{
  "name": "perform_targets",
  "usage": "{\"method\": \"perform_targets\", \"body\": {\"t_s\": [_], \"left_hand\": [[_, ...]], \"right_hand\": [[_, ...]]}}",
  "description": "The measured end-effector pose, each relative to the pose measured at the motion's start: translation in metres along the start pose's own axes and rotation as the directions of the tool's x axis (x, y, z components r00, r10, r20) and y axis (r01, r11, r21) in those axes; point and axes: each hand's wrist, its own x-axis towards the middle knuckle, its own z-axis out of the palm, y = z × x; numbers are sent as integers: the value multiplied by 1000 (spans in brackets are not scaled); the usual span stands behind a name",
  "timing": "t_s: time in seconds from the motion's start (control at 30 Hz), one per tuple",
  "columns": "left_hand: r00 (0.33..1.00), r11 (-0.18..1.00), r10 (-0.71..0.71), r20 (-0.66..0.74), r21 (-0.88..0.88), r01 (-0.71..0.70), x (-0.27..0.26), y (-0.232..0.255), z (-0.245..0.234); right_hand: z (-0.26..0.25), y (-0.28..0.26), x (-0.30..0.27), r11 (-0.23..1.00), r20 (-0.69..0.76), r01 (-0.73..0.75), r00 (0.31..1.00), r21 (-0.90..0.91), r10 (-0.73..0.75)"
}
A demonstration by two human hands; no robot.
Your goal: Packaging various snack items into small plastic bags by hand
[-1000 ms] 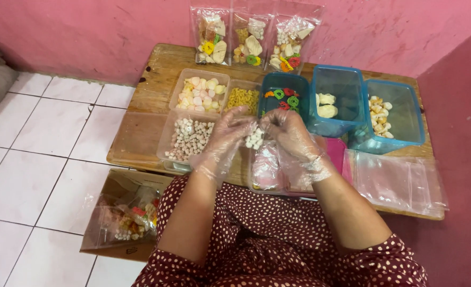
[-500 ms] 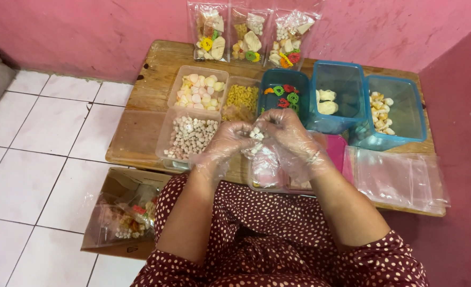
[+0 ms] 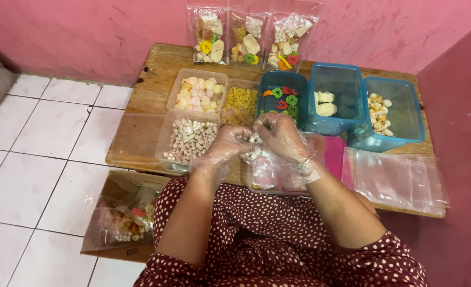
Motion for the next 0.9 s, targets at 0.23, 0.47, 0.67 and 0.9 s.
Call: {"method": "perform_targets", "body": {"t_s": [0.23, 0.47, 0.67, 0.9], "left_hand": [[1000, 998, 26, 3, 65, -26, 9, -14, -1], [997, 999, 33, -75, -8, -33, -10, 15, -7], [986, 994, 93, -138, -53, -101, 0, -2, -8], [974, 998, 64, -217, 31, -58, -3, 5, -5]], "right_hand": [[11, 15, 0, 1000, 56, -10, 998, -29, 11], [-1, -7, 1, 951, 101, -112, 991, 287, 86], [2, -2, 5, 972, 205, -70, 978, 224, 23], [9, -20, -12, 999, 202, 3, 979, 48, -13]]}}
